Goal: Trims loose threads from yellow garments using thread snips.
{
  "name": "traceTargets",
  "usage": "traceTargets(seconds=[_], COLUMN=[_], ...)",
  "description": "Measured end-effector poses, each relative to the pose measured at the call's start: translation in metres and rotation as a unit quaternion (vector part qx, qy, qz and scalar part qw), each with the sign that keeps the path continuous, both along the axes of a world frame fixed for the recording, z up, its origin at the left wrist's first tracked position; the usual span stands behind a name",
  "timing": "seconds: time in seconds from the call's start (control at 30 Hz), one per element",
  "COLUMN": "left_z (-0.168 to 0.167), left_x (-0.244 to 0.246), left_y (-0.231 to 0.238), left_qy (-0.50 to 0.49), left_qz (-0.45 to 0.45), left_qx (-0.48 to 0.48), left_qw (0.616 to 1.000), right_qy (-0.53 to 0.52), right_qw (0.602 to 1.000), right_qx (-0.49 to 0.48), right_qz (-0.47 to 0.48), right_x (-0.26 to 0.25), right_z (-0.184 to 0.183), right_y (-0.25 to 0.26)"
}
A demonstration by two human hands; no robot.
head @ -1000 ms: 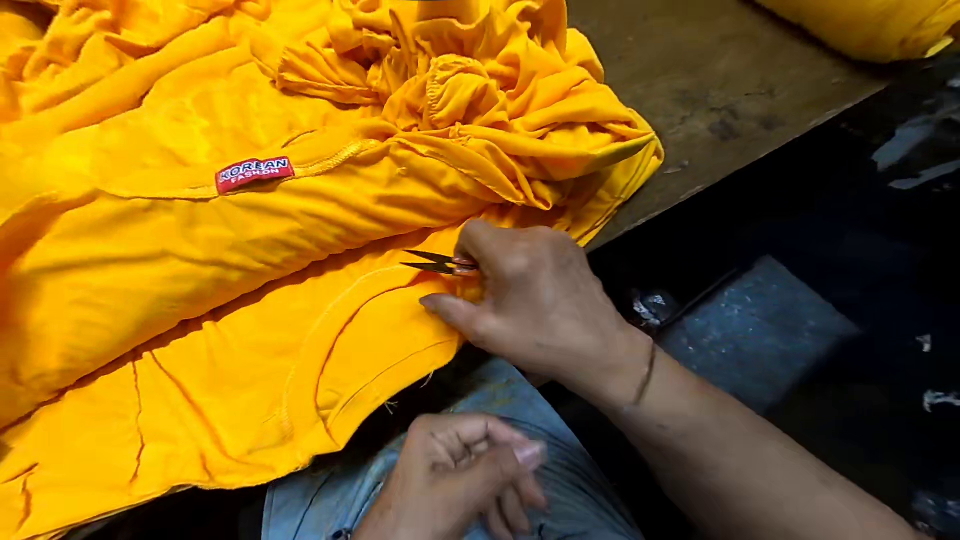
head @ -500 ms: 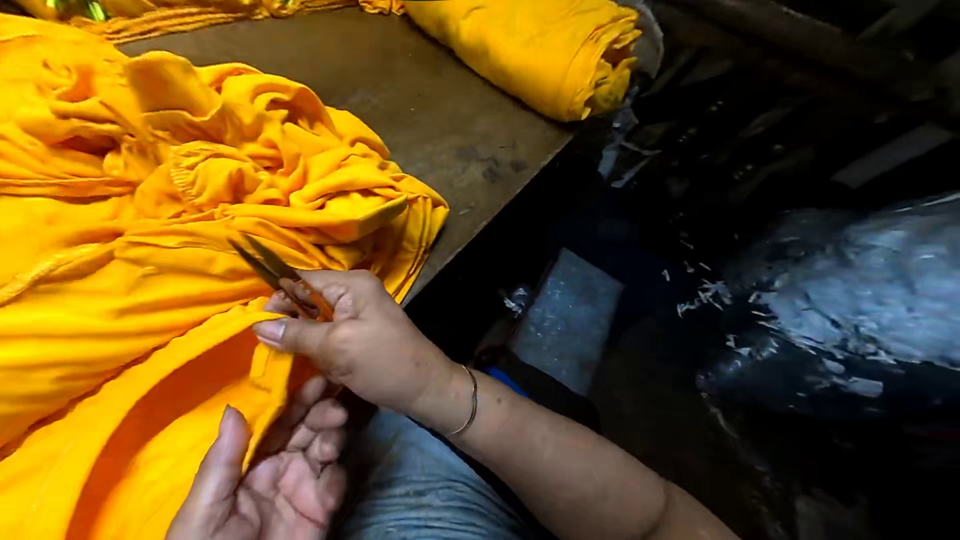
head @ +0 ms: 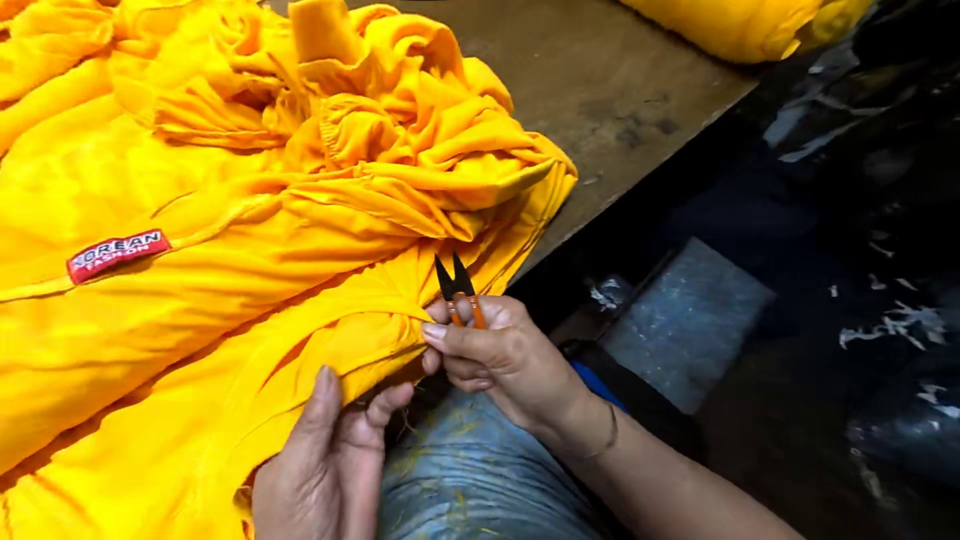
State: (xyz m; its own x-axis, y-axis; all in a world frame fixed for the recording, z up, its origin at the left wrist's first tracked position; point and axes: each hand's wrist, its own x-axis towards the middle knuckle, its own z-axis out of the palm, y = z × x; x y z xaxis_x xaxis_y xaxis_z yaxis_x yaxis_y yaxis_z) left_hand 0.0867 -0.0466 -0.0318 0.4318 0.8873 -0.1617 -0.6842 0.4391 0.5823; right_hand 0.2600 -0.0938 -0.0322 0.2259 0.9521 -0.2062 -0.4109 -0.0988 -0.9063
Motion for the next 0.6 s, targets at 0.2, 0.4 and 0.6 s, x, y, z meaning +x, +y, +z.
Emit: traceTargets(seconds=[0.2,0.4,0.6], left_z=[-0.003,-0.002,0.000], left_x=[0.002,0.003,0.001], left_y=[-0.004,-0.009,-0.011], left_qy=[0.079,0.152,0.171], left_qz=[0.038,0.068,0.057], left_qx=[0.024,0.077,0.060], left_qw=[0.996,0.983,0.982], right_qy=[-0.352,-0.520,-0.623], right_qw=[0.918,0.790,0.700], right_qx=[0.152,0.320,0.340], right_qz=[-0.106,-0.052,-0.075], right_x=[-0.007,0.000,-0.008], right_z=[-0.001,0.004,0.001], right_y=[-0.003,0.000,0.008])
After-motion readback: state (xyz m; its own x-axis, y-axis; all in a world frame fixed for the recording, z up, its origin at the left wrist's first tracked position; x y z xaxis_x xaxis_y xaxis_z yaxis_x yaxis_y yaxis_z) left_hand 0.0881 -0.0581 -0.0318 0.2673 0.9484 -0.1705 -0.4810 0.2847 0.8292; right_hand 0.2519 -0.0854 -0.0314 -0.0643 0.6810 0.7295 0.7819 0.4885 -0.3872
